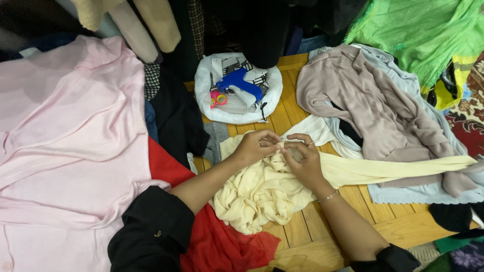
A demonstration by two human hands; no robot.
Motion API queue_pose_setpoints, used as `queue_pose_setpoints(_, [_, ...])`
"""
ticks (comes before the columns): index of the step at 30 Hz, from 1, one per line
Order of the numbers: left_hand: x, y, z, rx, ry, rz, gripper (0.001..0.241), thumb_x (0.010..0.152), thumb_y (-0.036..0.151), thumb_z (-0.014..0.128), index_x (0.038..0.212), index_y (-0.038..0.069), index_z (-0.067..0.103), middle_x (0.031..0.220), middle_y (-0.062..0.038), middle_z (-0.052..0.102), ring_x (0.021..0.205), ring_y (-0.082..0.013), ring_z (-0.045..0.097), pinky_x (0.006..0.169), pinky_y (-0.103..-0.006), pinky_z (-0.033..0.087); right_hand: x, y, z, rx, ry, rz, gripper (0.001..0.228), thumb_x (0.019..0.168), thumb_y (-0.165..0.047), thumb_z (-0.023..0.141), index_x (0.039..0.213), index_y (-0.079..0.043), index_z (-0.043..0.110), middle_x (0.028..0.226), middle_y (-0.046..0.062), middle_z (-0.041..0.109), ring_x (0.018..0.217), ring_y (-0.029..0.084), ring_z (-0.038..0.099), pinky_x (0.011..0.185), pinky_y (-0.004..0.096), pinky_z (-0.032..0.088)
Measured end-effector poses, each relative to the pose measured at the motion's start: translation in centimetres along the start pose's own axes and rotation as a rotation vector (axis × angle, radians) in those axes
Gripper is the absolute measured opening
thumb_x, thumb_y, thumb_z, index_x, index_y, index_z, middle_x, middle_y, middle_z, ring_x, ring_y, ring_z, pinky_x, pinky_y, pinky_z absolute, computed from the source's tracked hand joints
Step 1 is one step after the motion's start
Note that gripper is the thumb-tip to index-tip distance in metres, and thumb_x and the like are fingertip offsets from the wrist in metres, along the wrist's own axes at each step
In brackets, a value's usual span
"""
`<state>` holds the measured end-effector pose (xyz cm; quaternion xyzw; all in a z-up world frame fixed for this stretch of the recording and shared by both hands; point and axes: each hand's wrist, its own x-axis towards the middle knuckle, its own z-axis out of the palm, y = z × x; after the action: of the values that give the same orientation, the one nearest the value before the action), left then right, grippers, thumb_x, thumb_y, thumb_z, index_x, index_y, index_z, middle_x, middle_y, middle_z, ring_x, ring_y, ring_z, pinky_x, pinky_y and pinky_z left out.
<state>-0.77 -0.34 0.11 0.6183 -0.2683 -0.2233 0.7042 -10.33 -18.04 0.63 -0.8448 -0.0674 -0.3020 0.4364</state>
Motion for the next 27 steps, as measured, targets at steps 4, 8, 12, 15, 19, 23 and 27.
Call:
queue_pose_setpoints(4, [0.1,0.7,0.0,0.085,-0.007,0.069,0.022,0.087,0.005,0.077,0.109,0.003,0.077,0.098,-0.017,0.073,0.085,-0.0182,0.074,0.074,-0.0307,0.063,0.1,-0.3,-0.1,0.012,-0.011,0.029,0.009,0.086,-0.01,0.08,0.095,-0.012,0.076,0.113,0.011,0.069,0.104,0.035,0.07,0.091,0.047,0.051])
queue_pose_setpoints(8, [-0.1,0.7,0.0,0.161,-0.02,0.132,0.024,0.087,0.012,0.081,0.109,0.006,0.078,0.101,-0.014,0.072,0.089,-0.0218,0.075,0.077,-0.0286,0.063,0.0,0.2,-0.1,0.007,-0.005,0.014,0.009,0.087,-0.009,0.079,0.095,-0.013,0.077,0.111,0.01,0.07,0.103,0.033,0.07,0.09,0.044,0.051])
queue_pose_setpoints(12, [0.5,-0.4,-0.7,0.366,-0.022,0.227,0.018,0.089,0.018,0.081,0.106,0.011,0.08,0.098,-0.011,0.074,0.087,-0.0255,0.076,0.071,-0.0321,0.065,0.0,0.2,0.0,0.02,-0.012,0.01,0.009,0.087,-0.009,0.079,0.094,-0.013,0.077,0.11,0.01,0.07,0.102,0.033,0.07,0.089,0.044,0.051])
queue_pose_setpoints(15, [0.2,0.3,-0.4,0.3,-0.012,0.217,0.015,0.093,0.015,0.076,0.106,0.009,0.079,0.096,-0.011,0.074,0.084,-0.0199,0.076,0.072,-0.0296,0.064,0.0,0.2,0.0,0.014,-0.016,0.011,0.009,0.087,-0.009,0.079,0.095,-0.013,0.077,0.11,0.01,0.07,0.102,0.032,0.07,0.089,0.043,0.051])
queue_pose_setpoints(19, [0.7,0.2,-0.7,0.369,0.082,0.231,0.015,0.089,0.017,0.079,0.103,0.012,0.08,0.091,-0.009,0.075,0.085,-0.0237,0.075,0.074,-0.0321,0.063,0.1,0.0,0.0,0.007,0.005,0.028,0.006,0.088,-0.009,0.079,0.093,-0.012,0.076,0.109,0.011,0.071,0.101,0.033,0.07,0.089,0.045,0.051])
queue_pose_setpoints(23, [2.3,1.0,-3.7,0.301,0.316,0.188,0.012,0.089,0.02,0.08,0.099,0.014,0.08,0.091,-0.005,0.076,0.084,-0.0176,0.074,0.078,-0.0293,0.061,0.1,0.2,0.0,0.005,0.019,0.031,0.008,0.087,-0.009,0.08,0.093,-0.011,0.076,0.107,0.012,0.071,0.1,0.035,0.07,0.089,0.046,0.051])
queue_pose_setpoints(27, [5.1,-1.1,-10.0,0.581,0.567,0.308,0.012,0.081,0.024,0.086,0.091,0.025,0.081,0.082,0.006,0.072,0.081,-0.0117,0.073,0.081,-0.0244,0.056,0.0,0.5,0.2,0.01,0.031,0.035,0.008,0.086,-0.012,0.082,0.093,-0.013,0.077,0.105,0.011,0.072,0.099,0.033,0.071,0.088,0.044,0.052])
